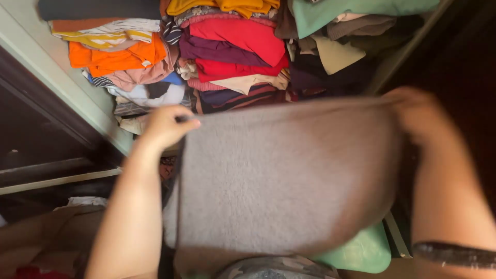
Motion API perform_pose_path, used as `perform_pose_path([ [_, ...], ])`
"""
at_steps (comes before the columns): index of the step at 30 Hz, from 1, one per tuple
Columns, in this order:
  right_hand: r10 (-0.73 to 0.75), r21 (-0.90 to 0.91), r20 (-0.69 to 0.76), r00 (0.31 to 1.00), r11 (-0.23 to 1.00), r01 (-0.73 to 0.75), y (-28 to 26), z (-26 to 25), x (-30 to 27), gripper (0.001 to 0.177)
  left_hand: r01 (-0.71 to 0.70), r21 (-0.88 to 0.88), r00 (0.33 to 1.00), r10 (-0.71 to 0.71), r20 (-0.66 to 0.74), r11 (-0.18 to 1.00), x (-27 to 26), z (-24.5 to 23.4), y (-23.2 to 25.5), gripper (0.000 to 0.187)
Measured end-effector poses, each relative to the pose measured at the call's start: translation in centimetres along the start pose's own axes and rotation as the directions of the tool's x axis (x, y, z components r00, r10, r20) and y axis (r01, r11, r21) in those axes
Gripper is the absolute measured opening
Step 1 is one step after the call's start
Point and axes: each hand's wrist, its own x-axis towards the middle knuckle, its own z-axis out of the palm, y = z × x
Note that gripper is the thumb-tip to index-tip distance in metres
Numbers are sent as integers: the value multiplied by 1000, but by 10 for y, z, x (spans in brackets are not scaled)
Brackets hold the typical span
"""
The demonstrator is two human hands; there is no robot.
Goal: Fold various pieces of clothing and place them in the closet.
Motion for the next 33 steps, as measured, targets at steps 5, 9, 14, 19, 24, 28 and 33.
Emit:
perform_pose_path([
  [5,343,-411,-106,933,839,-356,-3,78,-14,34,503,-410,844,-535,44,761,-13,93,-10,17],
  [9,517,-29,-44,855,855,-518,6,94,-25,36,371,-806,835,-546,71,462,-30,150,-62,10],
  [14,230,290,176,957,917,-274,141,100,-22,33,112,-484,991,-136,-14,868,-86,172,-90,12],
  [19,99,24,196,976,994,-106,164,102,-67,36,2,-237,997,-21,-78,971,-123,156,-65,17],
  [24,-49,-72,200,979,995,65,175,94,-87,43,-16,-198,992,-10,-128,980,-138,160,-73,17],
  [28,-73,-349,320,944,918,189,188,96,-101,40,95,37,992,-97,76,995,-145,169,-81,21],
  [33,-130,-573,287,949,771,279,161,117,-106,38,24,342,970,61,-236,939,-136,173,-57,26],
])
